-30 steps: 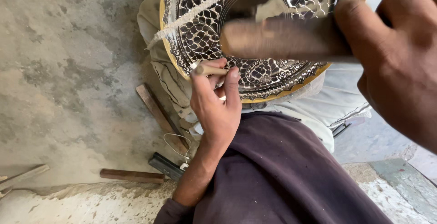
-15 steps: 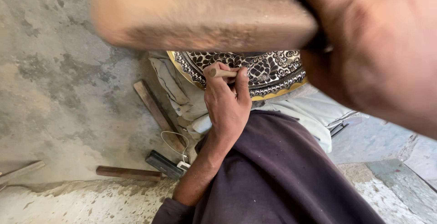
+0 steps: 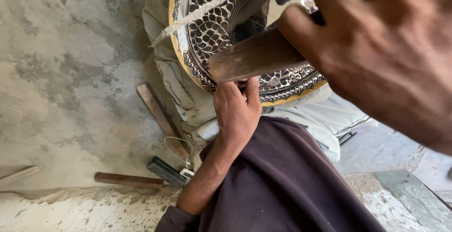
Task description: The person sits on the floor with an engraved brass tray resting on cloth on their lap. They hold a small punch against the tray's patterned surface with one hand and strike it repeatedly with a wooden mallet held in the other hand, repositioning the punch along the design as they work.
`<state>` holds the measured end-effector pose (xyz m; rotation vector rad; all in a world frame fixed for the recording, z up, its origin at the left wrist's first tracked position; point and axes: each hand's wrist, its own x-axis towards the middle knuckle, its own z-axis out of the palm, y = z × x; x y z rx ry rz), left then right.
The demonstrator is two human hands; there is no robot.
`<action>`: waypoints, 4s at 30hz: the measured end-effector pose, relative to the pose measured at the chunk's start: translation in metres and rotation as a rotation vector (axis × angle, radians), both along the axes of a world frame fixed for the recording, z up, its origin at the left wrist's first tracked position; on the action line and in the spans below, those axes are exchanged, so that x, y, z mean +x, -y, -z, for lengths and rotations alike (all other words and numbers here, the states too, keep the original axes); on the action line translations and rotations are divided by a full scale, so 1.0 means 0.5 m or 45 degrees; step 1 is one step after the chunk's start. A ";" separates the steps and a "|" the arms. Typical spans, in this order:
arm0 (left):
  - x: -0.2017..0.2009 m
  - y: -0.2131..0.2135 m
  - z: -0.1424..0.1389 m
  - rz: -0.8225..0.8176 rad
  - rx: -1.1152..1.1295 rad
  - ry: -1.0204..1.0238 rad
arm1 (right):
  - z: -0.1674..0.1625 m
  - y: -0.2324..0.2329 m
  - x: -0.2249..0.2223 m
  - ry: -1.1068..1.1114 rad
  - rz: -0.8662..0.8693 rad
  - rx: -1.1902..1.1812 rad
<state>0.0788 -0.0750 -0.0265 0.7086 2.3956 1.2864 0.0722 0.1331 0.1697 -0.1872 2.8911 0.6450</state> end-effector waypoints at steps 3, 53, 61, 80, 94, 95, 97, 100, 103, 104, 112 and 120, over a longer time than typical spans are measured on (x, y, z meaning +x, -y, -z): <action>-0.003 -0.002 -0.005 0.059 -0.116 -0.382 | 0.005 0.001 0.011 -0.071 0.102 -0.286; -0.037 -0.017 -0.036 0.117 0.047 0.034 | 0.022 -0.019 0.052 0.034 0.256 -0.224; -0.039 -0.013 -0.035 0.179 0.013 -0.087 | 0.008 -0.012 0.058 0.101 0.280 -0.152; -0.079 -0.024 -0.067 0.198 0.138 0.054 | 0.042 -0.043 0.083 -0.092 0.600 -0.537; -0.054 -0.008 -0.057 0.081 0.019 0.160 | -0.021 0.028 0.018 -0.098 0.130 0.057; -0.056 -0.008 -0.056 0.108 -0.036 0.142 | -0.021 0.032 0.024 -0.205 0.167 -0.122; -0.058 -0.011 -0.058 0.089 -0.069 0.175 | -0.023 0.043 0.032 -0.298 0.204 -0.237; -0.056 -0.014 -0.070 0.026 0.037 0.307 | -0.030 0.070 0.047 -0.055 0.300 -0.089; -0.060 0.004 -0.089 0.065 0.165 0.115 | -0.041 0.093 0.100 0.218 0.468 -0.104; -0.068 0.021 -0.097 0.095 0.164 -0.122 | -0.044 0.093 0.132 0.074 0.488 -0.149; -0.123 0.200 -0.121 -0.206 0.568 0.563 | 0.091 0.105 0.379 -0.563 1.471 -0.968; -0.108 0.196 -0.141 -0.010 0.482 0.597 | 0.249 0.204 0.601 -0.496 2.352 -1.216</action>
